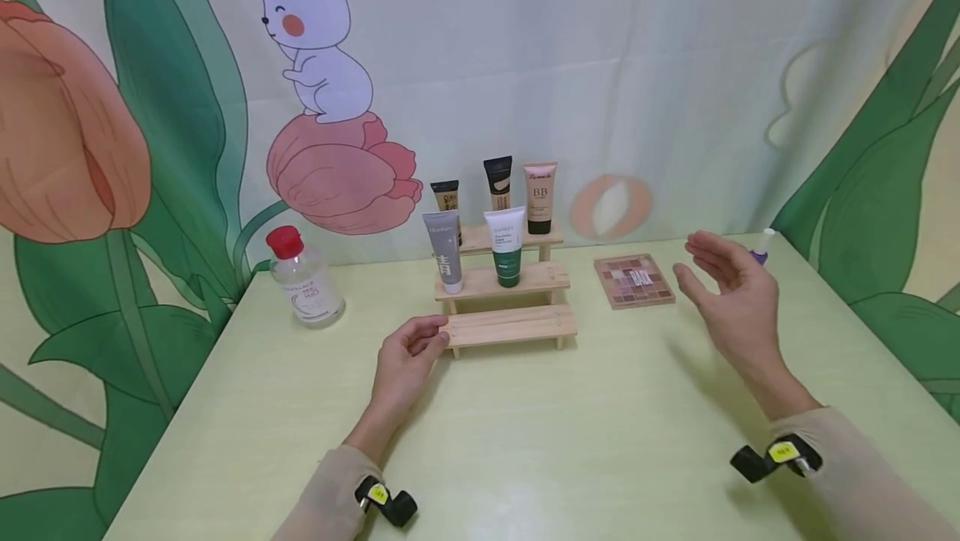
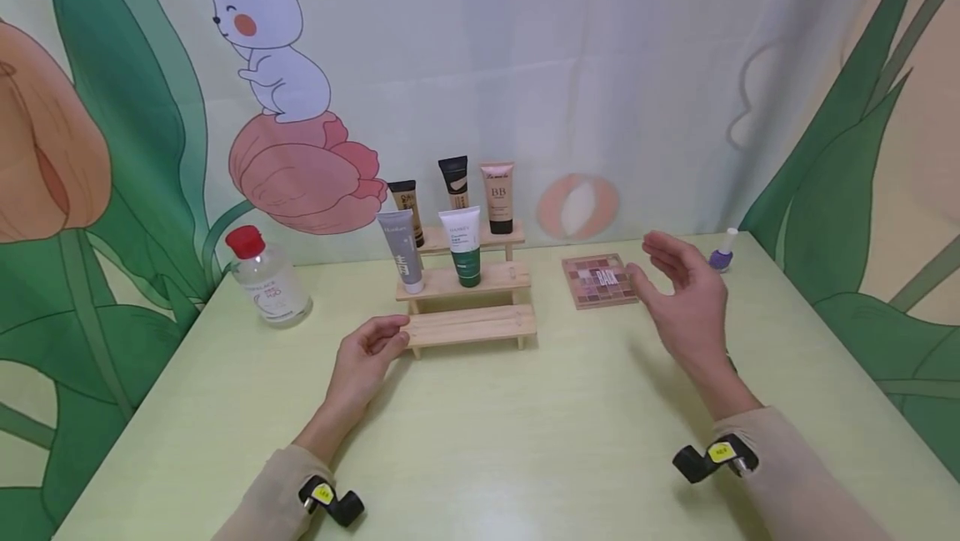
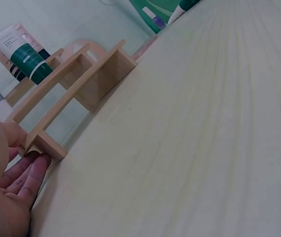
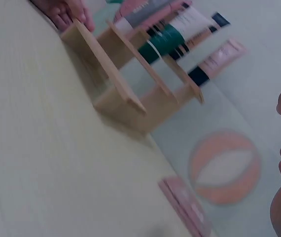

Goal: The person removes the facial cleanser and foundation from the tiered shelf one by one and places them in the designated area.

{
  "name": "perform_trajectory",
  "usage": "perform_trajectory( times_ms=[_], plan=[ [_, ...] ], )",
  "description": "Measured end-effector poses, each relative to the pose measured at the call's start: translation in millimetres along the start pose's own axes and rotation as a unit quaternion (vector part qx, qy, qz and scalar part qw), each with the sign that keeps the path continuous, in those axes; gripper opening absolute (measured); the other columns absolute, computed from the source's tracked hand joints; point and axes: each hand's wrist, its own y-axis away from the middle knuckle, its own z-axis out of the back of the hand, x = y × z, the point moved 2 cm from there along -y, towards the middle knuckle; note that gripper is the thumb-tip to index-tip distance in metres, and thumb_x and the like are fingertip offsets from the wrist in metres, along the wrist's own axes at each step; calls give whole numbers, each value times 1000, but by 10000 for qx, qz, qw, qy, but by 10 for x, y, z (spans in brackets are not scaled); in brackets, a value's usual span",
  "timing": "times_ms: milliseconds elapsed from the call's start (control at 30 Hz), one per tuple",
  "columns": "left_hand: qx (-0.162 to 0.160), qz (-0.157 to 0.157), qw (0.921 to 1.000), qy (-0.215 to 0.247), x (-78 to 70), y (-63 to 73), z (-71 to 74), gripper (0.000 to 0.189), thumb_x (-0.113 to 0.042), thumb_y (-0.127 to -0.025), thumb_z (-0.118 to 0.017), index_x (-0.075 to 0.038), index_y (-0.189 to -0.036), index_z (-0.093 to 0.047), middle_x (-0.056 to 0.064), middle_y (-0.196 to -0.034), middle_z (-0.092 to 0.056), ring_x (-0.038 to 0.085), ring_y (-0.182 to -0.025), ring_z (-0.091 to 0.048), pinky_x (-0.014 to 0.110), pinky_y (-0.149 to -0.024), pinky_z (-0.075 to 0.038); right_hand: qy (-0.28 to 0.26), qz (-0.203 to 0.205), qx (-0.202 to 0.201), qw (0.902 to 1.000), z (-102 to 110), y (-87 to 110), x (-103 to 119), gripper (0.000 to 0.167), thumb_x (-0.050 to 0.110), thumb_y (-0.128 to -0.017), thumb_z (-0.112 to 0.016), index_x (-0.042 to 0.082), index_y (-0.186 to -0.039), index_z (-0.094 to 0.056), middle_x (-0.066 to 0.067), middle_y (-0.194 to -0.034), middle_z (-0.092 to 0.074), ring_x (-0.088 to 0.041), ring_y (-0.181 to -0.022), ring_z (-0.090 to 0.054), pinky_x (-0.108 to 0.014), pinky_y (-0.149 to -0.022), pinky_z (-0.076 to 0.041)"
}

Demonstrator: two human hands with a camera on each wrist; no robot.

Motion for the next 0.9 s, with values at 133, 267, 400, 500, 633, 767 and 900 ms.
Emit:
perform_trajectory(
  times_ms=[133,267,400,500,633,767,900],
  plan=[
    [-13,-6,10000,-6,14,-12,14,24,-12,-107,-77,-9,-131,-79,15,-123,-78,20,-106,-75,15,-86,-57,-295,235,327,9988,-387,-20,163,50,-1,-100,-81,1,-148,-66,-7,-141,-72,-14,-131,-68,-21,-114,-52],
    [5,-2,10000,-17,26,-14,12,24,-11,-107,-77,-9,-131,-79,14,-123,-78,18,-105,-76,16,-87,-58,-675,326,610,9953,-757,-42,298,48,-1,-100,-81,1,-146,-68,-14,-142,-72,-23,-132,-69,-26,-115,-53],
    [-9,-49,10000,-1,27,-15,8,24,-11,-107,-77,-9,-130,-79,14,-123,-78,19,-106,-76,16,-87,-59,-905,367,894,9912,-1086,-70,375,47,3,-100,-83,1,-144,-68,-12,-140,-73,-30,-132,-69,-31,-116,-53],
    [-14,-56,10000,5,19,-7,6,24,-12,-107,-77,-9,-130,-79,14,-123,-78,22,-109,-77,16,-88,-58,-990,327,1068,9888,-1306,-75,386,48,5,-99,-84,0,-144,-67,-13,-140,-73,-31,-132,-69,-34,-117,-53],
    [-15,-44,10000,-17,8,0,4,24,-12,-106,-77,-9,-130,-80,14,-123,-79,23,-110,-77,15,-88,-58,-1199,209,1263,9845,-1550,-84,389,50,2,-98,-84,-5,-144,-65,-24,-141,-69,-37,-133,-68,-39,-119,-52],
    [-22,-38,10000,-26,6,0,9,23,-11,-106,-77,-9,-129,-80,14,-123,-79,23,-109,-77,15,-88,-58,-1304,23,1366,9820,-1729,-98,378,50,4,-98,-86,-4,-144,-66,-22,-141,-71,-38,-131,-68,-46,-119,-52],
    [-26,-75,10000,3,9,-10,14,23,-11,-106,-78,-8,-129,-80,14,-123,-79,22,-109,-77,15,-88,-58,-1295,-129,1420,9813,-1844,-112,340,49,7,-98,-87,1,-143,-68,-15,-140,-73,-33,-129,-69,-54,-118,-51]
  ],
)
